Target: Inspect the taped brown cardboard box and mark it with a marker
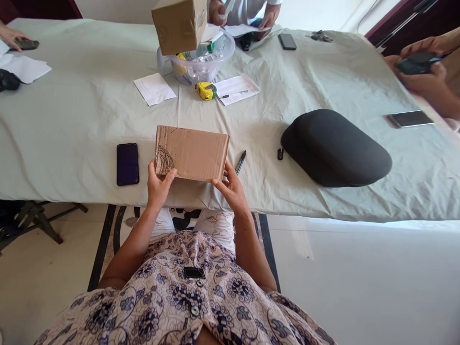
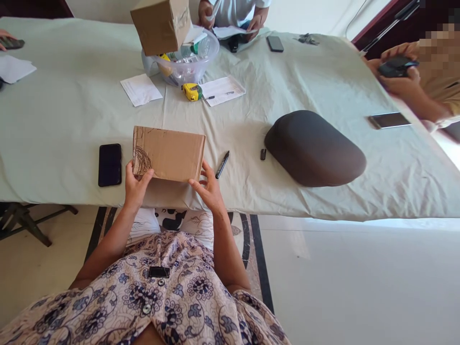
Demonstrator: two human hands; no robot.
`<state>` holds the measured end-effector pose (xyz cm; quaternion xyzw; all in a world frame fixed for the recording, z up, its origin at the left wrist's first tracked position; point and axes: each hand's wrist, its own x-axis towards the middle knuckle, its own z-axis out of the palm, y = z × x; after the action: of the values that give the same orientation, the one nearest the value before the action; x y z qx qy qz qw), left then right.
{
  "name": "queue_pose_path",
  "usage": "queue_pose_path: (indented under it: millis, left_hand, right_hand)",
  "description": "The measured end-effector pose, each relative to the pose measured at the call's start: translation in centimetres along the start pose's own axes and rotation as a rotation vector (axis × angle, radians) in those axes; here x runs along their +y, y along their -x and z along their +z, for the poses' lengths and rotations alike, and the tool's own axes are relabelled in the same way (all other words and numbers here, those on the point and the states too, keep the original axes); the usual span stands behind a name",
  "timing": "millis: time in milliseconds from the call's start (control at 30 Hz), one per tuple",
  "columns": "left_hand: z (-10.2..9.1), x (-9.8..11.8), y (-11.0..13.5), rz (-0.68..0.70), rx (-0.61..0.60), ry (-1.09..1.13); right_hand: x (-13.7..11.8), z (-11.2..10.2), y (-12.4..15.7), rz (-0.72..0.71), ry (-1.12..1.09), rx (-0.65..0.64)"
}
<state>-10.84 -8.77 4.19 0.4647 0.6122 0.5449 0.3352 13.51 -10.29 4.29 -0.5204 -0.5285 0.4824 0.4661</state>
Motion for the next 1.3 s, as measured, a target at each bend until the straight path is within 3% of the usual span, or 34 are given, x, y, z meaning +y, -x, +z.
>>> queue_pose_path:
  millis: [200,433,633,800,967,1133,1300]
  left_hand:
    - [0.7,0.2,0.5,-0.035,0.039,-0.023]
    - [-0.1,-0.2,0.6,-0.006,-0.005,0.025]
    - [-1.4,-1.9,0.6,0.025,-0.094,0.076]
    - [-2.3,-3.6,0.7,0.092,-0.177,0.045]
    - [-2.3,-4.6,1.1,0.145,-0.176,-0.007]
    - [-1.9,-4.4,1.1,0.111,-0.15,-0.081]
    - [-1.6,-2.5,0.6,0.116,-0.113,-0.161]
  right_hand:
    - [0.2,-0.1,0.0,0.001,0.009,-0.014]
    - [0.0,0.0,0.4,-0.014,0.006,0.005]
    - [0.4,-0.2,-0.2,-0.068,-0.007,0.101]
    - [-0.8,-0.6,-1.3,-0.129,0.074,0.168]
    - [-2.4,-0.5,-1.4,-0.06,0.21,0.26]
    - [-2.7,-0.5,-1.0,-0.012,0.194,0.275]
    - [-2.1,-0.4,-0.9,-0.012,0.103,0.216]
